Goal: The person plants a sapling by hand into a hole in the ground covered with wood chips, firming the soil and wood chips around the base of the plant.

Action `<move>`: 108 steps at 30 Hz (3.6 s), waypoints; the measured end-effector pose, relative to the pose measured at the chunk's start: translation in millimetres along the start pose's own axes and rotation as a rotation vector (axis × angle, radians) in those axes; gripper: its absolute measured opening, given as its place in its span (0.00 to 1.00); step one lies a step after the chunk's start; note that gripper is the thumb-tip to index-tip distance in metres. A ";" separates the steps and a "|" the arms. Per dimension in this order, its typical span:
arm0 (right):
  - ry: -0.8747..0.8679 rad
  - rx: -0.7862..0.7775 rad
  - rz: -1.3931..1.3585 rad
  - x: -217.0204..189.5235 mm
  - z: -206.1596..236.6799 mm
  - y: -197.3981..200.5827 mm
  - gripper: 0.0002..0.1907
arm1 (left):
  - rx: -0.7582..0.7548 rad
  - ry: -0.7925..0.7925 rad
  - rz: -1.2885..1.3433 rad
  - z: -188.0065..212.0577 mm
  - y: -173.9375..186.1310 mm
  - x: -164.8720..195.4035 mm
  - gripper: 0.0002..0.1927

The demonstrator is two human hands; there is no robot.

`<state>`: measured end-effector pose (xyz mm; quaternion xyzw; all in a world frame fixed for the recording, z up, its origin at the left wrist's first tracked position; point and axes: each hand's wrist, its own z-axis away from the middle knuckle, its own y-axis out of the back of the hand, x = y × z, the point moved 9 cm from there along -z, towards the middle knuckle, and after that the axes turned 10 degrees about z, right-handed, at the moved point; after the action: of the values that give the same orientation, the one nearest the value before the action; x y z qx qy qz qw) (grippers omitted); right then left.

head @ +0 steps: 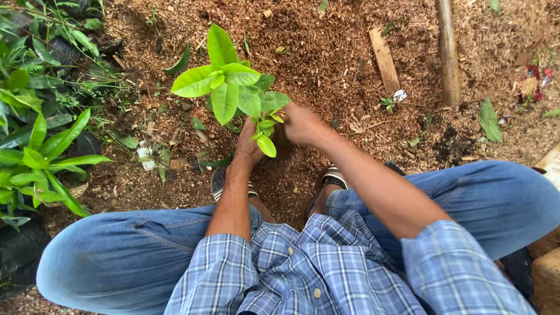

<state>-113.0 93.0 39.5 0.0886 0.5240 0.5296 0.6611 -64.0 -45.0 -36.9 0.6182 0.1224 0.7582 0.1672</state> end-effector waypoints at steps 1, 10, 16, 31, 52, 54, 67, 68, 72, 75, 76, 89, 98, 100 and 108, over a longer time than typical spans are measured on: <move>0.060 -0.004 0.118 -4.8 -2.7 -10.9 0.39 | 0.006 -0.045 0.052 1.6 1.6 4.4 0.29; -0.016 0.119 0.144 42.9 14.9 -9.7 0.23 | -0.053 0.002 -0.150 15.2 6.1 18.3 0.38; 0.371 0.334 0.244 -5.4 38.7 -4.0 0.27 | -0.126 -0.104 0.017 -0.9 -2.7 11.2 0.35; -0.097 0.024 -0.291 62.6 31.9 -51.7 0.39 | 0.073 0.183 0.110 -5.6 4.8 -41.9 0.18; 0.226 0.372 -0.232 45.1 46.7 -41.1 0.27 | -0.072 0.151 -0.146 -1.4 4.8 -9.7 0.14; 0.160 0.307 -0.253 53.1 43.1 -49.5 0.25 | -0.135 0.196 -0.163 1.9 3.4 -5.5 0.14; 0.107 0.150 0.193 64.4 40.2 -64.5 0.21 | -0.145 0.128 -0.151 -17.4 -3.7 10.7 0.15; 0.046 0.142 -0.038 71.5 37.9 -61.0 0.19 | -0.173 0.151 -0.169 -17.7 -4.2 13.8 0.15; 0.168 0.084 -0.387 65.7 34.4 -57.7 0.19 | -0.277 0.228 -0.211 -17.0 -10.8 17.7 0.15; 0.169 0.090 -0.456 65.9 33.1 -62.1 0.20 | -0.175 0.175 -0.225 -12.9 -10.2 15.5 0.13; 0.156 0.094 -0.456 66.5 33.6 -63.6 0.20 | -0.155 0.128 -0.213 -10.1 -12.0 15.2 0.13; 0.359 0.000 0.017 23.8 23.1 -33.0 0.25 | 0.032 0.324 -0.007 -2.3 10.2 -7.1 0.19; 0.136 -0.121 -0.477 60.4 19.9 -55.2 0.09 | 0.107 -0.158 -0.200 -6.5 -8.4 27.7 0.13; 0.082 -0.243 -0.194 67.1 20.5 -66.3 0.08 | 0.045 -0.047 -0.206 -5.6 -10.3 16.5 0.13; 0.164 0.065 0.121 67.6 -2.7 -24.9 0.30 | -0.183 0.081 0.029 46.5 -13.1 1.7 0.19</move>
<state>-107.4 134.9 -18.9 0.0976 0.5869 0.5568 0.5796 -17.5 -33.3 -30.9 0.5707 0.0503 0.7930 0.2072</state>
